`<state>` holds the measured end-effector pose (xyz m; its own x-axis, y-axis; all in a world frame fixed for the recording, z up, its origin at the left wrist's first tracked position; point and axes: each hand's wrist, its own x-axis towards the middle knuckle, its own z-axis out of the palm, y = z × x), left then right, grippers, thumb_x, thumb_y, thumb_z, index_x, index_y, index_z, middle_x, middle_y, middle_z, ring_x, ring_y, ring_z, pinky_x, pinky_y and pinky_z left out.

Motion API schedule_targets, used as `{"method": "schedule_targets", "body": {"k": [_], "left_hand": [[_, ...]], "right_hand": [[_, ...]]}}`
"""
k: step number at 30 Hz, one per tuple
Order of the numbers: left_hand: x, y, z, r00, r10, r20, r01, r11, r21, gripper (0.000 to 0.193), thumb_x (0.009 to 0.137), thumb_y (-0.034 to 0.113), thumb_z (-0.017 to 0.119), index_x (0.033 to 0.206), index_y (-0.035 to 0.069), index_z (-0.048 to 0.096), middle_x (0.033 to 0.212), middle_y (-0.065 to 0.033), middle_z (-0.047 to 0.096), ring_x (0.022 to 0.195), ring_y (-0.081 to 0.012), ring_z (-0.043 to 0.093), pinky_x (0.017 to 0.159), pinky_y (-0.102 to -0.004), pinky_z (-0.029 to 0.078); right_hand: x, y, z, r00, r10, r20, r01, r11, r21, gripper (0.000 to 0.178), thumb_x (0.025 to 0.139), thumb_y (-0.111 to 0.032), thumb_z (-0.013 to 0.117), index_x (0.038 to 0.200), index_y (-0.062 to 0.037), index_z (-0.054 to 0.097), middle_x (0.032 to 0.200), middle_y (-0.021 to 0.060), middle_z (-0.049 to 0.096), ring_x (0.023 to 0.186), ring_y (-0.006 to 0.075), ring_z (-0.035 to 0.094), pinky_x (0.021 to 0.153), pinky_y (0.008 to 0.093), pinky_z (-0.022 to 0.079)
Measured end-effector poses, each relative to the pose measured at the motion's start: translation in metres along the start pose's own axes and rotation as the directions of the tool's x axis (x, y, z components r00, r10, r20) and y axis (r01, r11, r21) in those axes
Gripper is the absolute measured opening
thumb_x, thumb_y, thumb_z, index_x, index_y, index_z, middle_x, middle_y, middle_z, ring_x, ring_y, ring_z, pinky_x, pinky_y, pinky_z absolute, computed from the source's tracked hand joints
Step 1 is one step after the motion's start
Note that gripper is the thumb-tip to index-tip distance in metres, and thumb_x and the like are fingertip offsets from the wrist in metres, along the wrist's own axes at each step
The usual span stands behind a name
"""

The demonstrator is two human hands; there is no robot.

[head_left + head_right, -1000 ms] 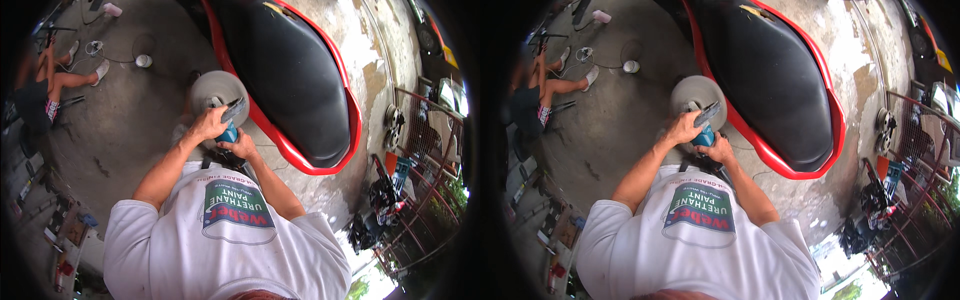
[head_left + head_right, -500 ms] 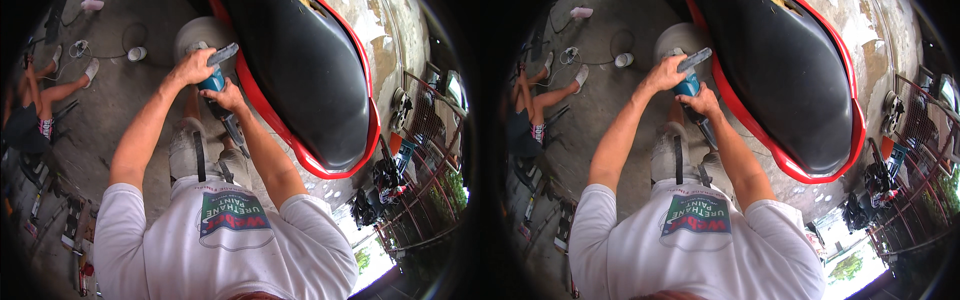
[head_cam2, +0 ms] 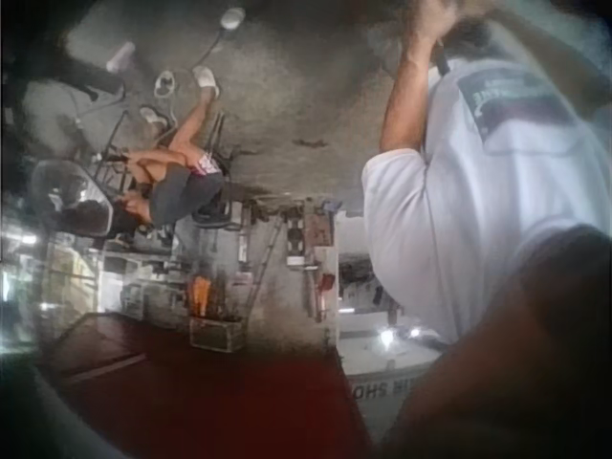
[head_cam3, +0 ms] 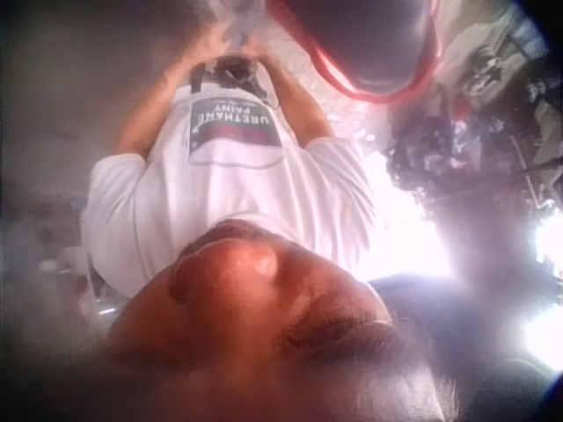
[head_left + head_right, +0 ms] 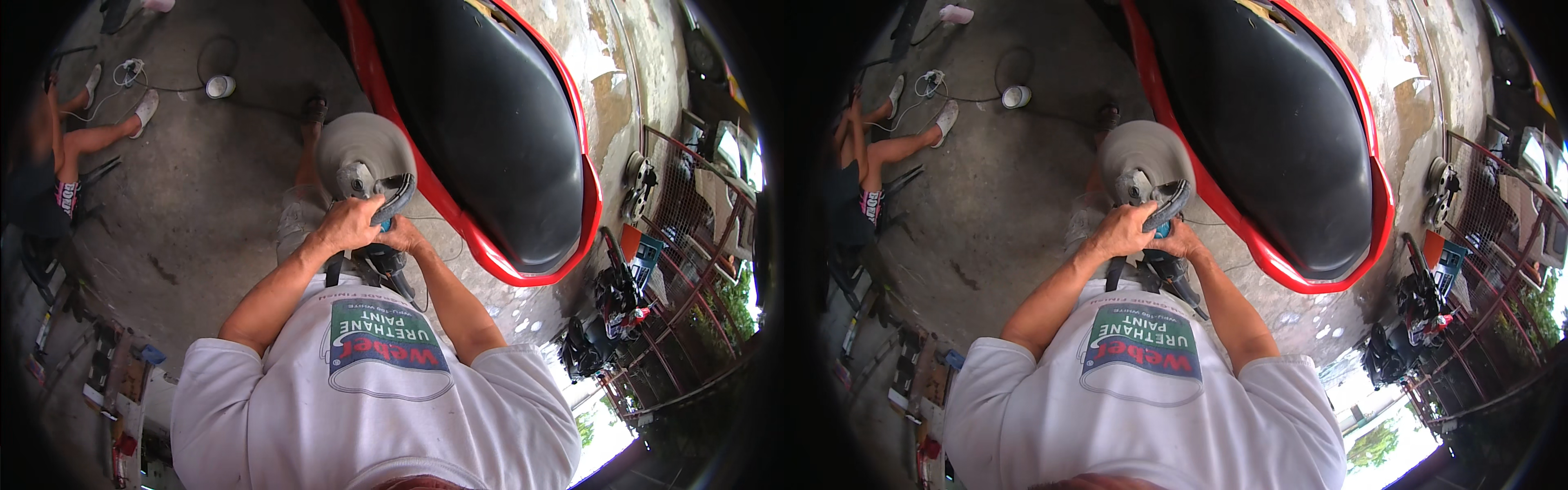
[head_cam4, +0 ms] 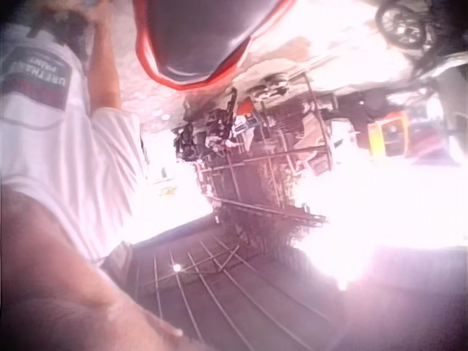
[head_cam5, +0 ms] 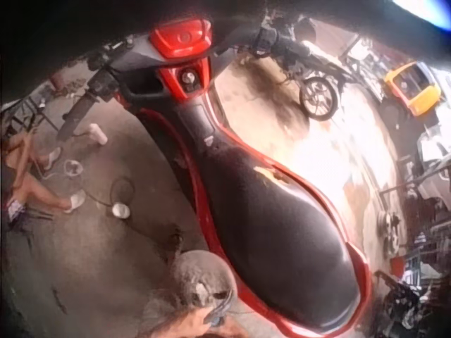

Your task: The person uses a rotary polisher to buff the red side panel of a motorcycle. They move the tool in circular motions along the bodywork, occasionally pausing to wipe the surface with their hand.

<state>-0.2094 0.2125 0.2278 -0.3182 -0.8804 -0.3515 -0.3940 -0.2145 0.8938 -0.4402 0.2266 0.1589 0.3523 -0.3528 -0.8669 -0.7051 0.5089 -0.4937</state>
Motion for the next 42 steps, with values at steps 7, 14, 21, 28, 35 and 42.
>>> {"method": "schedule_targets", "body": {"k": [7, 14, 21, 28, 35, 42], "left_hand": [[0.047, -0.015, -0.064, 0.992, -0.120, 0.028, 0.114, 0.980, 0.163, 0.035, 0.088, 0.017, 0.073, 0.119, 0.005, 0.064, 0.089, -0.0272, 0.073, 0.091, -0.0494, 0.072, 0.075, -0.0584, 0.056], [0.115, -0.058, -0.146, 1.000, 0.009, 0.029, -0.014, 0.983, 0.182, 0.044, 0.086, 0.014, 0.072, 0.128, 0.001, 0.069, 0.100, -0.0288, 0.074, 0.097, -0.0478, 0.073, 0.082, -0.0523, 0.060], [0.145, -0.078, -0.162, 0.997, -0.054, -0.049, 0.060, 0.990, 0.131, 0.047, 0.083, 0.015, 0.072, 0.129, 0.003, 0.070, 0.105, -0.0283, 0.075, 0.102, -0.0462, 0.073, 0.086, -0.0485, 0.060], [0.063, -0.059, -0.075, 0.996, -0.075, -0.049, 0.077, 0.996, 0.044, 0.054, 0.084, 0.014, 0.078, 0.133, -0.004, 0.068, 0.102, -0.0290, 0.076, 0.095, -0.0422, 0.079, 0.082, -0.0456, 0.062], [-0.007, -0.009, 0.019, 0.997, -0.074, -0.027, 0.071, 0.993, -0.097, 0.024, 0.084, 0.012, 0.073, 0.102, 0.005, 0.060, 0.081, -0.0263, 0.071, 0.084, -0.0507, 0.072, 0.071, -0.0596, 0.056], [0.041, 0.015, -0.049, 0.973, -0.222, 0.070, 0.222, 0.975, 0.005, 0.033, 0.083, 0.010, 0.069, 0.113, -0.002, 0.062, 0.096, -0.0320, 0.071, 0.095, -0.0516, 0.071, 0.079, -0.0547, 0.056]], "right_hand": [[0.084, -0.046, -0.007, 0.992, -0.061, -0.115, 0.070, 0.994, 0.081, 0.093, 0.064, -0.053, 0.095, 0.137, -0.0015, 0.068, 0.128, 0.0163, 0.077, 0.120, 0.0263, 0.072, 0.105, 0.0406, 0.054], [0.151, -0.126, -0.013, 0.967, -0.064, -0.245, 0.106, 0.981, 0.162, 0.100, 0.063, -0.056, 0.092, 0.136, 0.0058, 0.065, 0.127, 0.0234, 0.076, 0.122, 0.0316, 0.073, 0.105, 0.0408, 0.055], [0.161, -0.164, -0.041, 0.971, 0.007, -0.238, 0.016, 0.995, 0.097, 0.115, 0.054, -0.068, 0.096, 0.135, 0.0066, 0.065, 0.126, 0.0246, 0.076, 0.121, 0.0349, 0.074, 0.105, 0.0429, 0.056], [0.092, -0.077, -0.013, 0.981, -0.005, -0.195, 0.004, 1.000, -0.004, 0.113, 0.056, -0.063, 0.098, 0.141, 0.0027, 0.062, 0.129, 0.0261, 0.075, 0.124, 0.0379, 0.071, 0.107, 0.0439, 0.054], [0.004, 0.007, -0.001, 0.992, -0.040, -0.122, 0.027, 0.993, -0.113, 0.107, 0.058, -0.056, 0.099, 0.143, -0.0037, 0.059, 0.131, 0.0256, 0.073, 0.127, 0.0419, 0.069, 0.109, 0.0466, 0.054], [0.005, -0.066, -0.014, 0.995, -0.028, -0.092, 0.020, 0.996, -0.088, 0.104, 0.058, -0.064, 0.094, 0.131, 0.0040, 0.068, 0.117, 0.0260, 0.078, 0.113, 0.0403, 0.075, 0.103, 0.0457, 0.056]]}}
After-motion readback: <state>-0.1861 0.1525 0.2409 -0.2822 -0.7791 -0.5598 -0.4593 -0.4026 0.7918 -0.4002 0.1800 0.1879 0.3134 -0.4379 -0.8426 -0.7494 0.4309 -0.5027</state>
